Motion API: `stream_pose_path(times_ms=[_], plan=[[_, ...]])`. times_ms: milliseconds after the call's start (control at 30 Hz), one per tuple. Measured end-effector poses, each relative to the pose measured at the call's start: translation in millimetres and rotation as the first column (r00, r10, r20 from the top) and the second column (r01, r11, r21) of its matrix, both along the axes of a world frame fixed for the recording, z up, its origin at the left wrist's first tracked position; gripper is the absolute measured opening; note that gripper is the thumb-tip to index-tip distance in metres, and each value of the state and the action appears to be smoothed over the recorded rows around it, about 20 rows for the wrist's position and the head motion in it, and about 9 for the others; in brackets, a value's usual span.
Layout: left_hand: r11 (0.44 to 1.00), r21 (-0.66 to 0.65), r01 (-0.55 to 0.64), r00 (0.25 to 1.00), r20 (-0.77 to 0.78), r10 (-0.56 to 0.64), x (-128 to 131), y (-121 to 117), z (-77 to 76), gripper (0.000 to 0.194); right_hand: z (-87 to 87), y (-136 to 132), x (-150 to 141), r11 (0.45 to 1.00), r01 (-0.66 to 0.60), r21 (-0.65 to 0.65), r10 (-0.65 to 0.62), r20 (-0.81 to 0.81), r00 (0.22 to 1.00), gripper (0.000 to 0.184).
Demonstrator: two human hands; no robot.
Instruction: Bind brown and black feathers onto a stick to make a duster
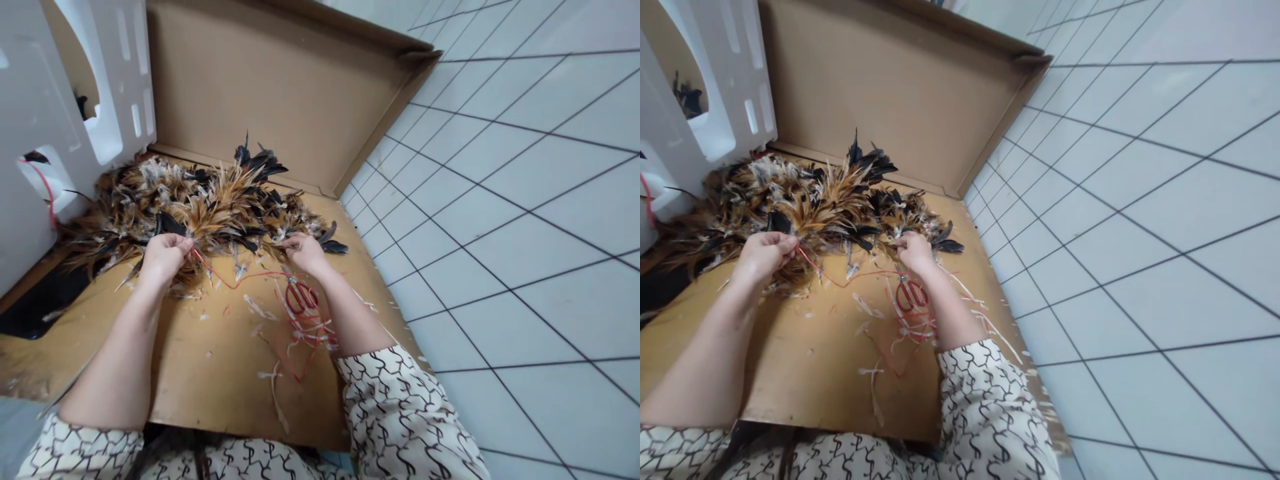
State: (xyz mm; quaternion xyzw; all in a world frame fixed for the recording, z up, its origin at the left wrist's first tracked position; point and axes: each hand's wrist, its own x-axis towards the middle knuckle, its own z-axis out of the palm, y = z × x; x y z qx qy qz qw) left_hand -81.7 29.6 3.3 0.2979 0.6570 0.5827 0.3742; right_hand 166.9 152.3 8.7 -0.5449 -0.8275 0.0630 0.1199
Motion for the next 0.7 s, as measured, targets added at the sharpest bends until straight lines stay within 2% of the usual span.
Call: stream_pose_path(times_ms=[67,167,333,467,567,700], plan=[[1.0,0.008,-0.004,1.0,0.005,0.004,-0.4,-0.4,0.1,0.014,8.5,-5.1,-7.9,0.996,0.082,0.025,-0.081,-0.027,0.996,0.027],[1.0,0.004,-0.004,1.0,0.006,0.004,-0.1,-1.2,1.9,0.014,12.4,-11.7,-26.0,0.991,0.128,0.024,-0.129,0.021,0.991,0.028],[1.0,-0.022,-0.007,1.0,-0.021,0.006,1.9,-3.2,8.4,0.015,-1.9,-14.0,-56.6,0.994,0.107,0.029,-0.111,0.184,0.977,0.029],[1.0,-0.008,-0.013,1.0,-0.009,0.013,2.0,-4.0,10.3,0.016,-9.4,-11.2,-62.8,0.994,0.111,0.006,-0.11,0.232,0.967,0.028],[1.0,0.003,-0.016,1.0,-0.017,0.016,1.4,-3.3,8.8,0.017,-1.9,-11.7,-57.5,0.983,0.174,0.062,-0.182,0.152,0.971,0.028],[1.0,-0.004,-0.003,1.0,-0.009,0.003,1.5,-3.3,8.6,0.015,18.9,-17.9,-48.2,0.961,0.247,0.127,-0.228,-0.151,0.962,0.027]])
